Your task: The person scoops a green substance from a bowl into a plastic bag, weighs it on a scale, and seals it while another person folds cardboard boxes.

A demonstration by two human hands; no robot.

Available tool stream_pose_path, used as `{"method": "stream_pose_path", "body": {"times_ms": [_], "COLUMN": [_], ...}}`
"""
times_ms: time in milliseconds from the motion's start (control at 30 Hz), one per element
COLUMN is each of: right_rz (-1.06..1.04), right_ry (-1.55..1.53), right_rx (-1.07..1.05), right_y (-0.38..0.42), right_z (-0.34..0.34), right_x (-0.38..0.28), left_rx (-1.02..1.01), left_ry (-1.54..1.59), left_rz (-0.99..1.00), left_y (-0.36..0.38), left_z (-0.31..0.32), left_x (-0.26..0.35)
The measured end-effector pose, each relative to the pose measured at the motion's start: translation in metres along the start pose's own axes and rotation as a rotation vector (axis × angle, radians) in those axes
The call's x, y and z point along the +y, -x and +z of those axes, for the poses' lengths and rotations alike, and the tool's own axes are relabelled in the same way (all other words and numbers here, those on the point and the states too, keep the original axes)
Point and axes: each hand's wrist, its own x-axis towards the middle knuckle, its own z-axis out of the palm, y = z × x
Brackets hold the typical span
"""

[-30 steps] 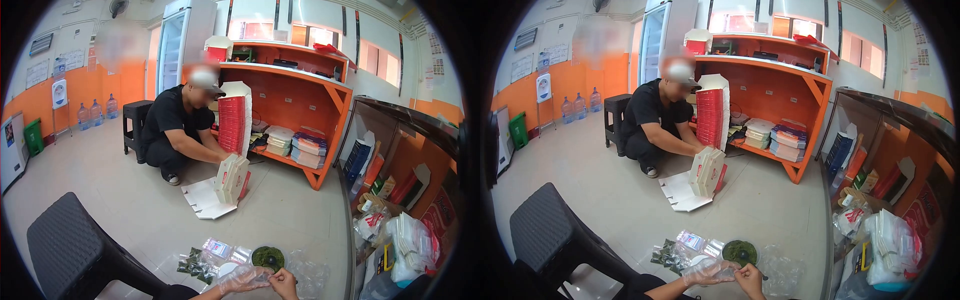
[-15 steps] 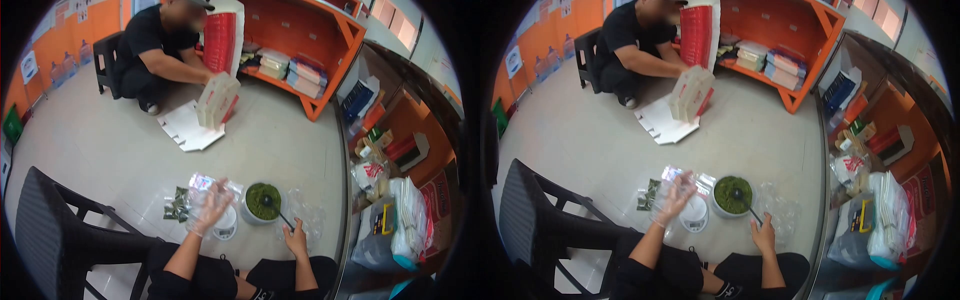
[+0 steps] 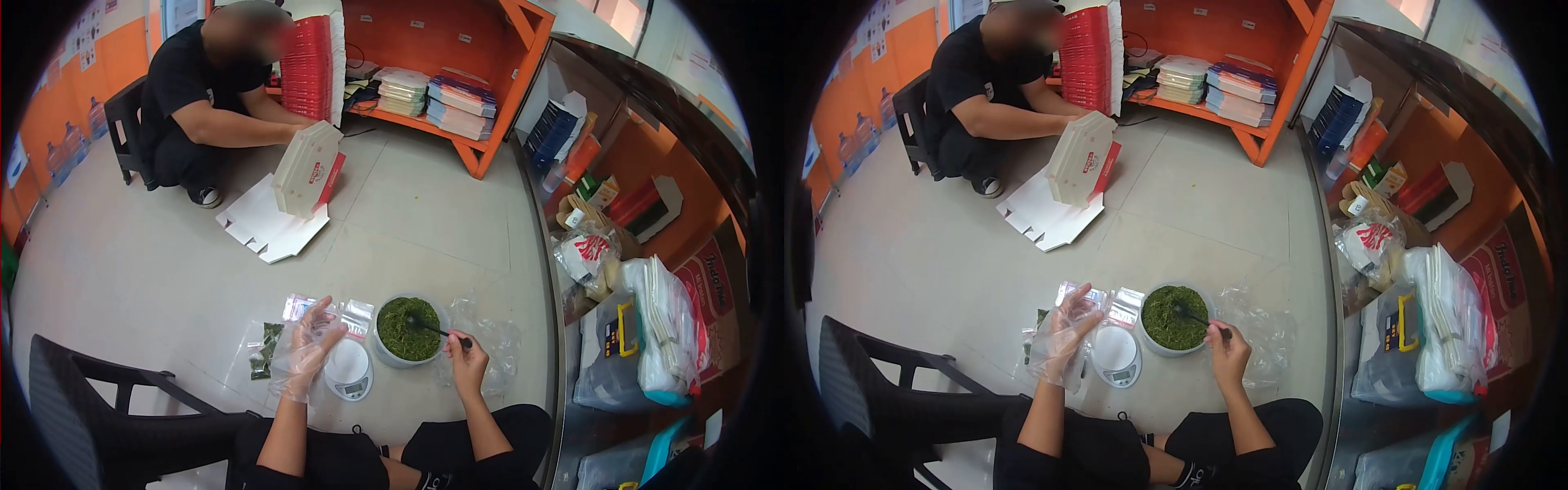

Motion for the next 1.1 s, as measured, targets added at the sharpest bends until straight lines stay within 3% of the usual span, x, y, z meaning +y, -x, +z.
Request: {"method": "stream_pose_path", "body": {"times_ms": [67, 100, 167, 267, 367, 600, 700, 900, 967, 1100], "right_rz": [-0.341, -0.339, -0.576, -0.603, -0.498, -0.498, -0.437, -0.437, -0.259, -0.227], "right_ry": [0.446, 0.446, 0.619, 0.704, 0.681, 0.613, 0.595, 0.596, 0.381, 0.330], "right_rx": [-0.163, -0.164, -0.218, -0.197, -0.282, -0.208, -0.272, -0.141, -0.172, -0.090], "right_y": [0.011, 0.014, 0.018, 0.016, 0.018, 0.015, 0.018, 0.016, 0.023, 0.020], "right_z": [-0.001, -0.001, -0.004, -0.006, -0.008, -0.010, -0.010, -0.018, -0.018, -0.018], "right_x": [-0.020, -0.023, -0.027, -0.024, -0.015, -0.020, -0.023, -0.009, 0.001, 0.001], "left_rx": [-0.055, -0.054, -0.047, -0.061, -0.070, -0.095, -0.082, -0.042, -0.012, -0.019], "left_ry": [-0.147, -0.148, -0.170, -0.183, -0.201, -0.197, -0.211, -0.241, -0.303, -0.346], "left_rz": [0.145, 0.143, 0.103, 0.103, 0.115, 0.096, 0.126, 0.126, 0.162, 0.140], "left_y": [-0.002, -0.001, 0.000, 0.002, 0.004, 0.005, 0.002, 0.005, 0.004, 0.004], "left_z": [0.001, 0.002, 0.003, 0.005, 0.004, 0.004, 0.001, 0.002, 0.000, 0.002], "left_x": [-0.008, -0.008, -0.008, -0.001, -0.001, -0.003, -0.010, -0.016, -0.020, -0.017]}}
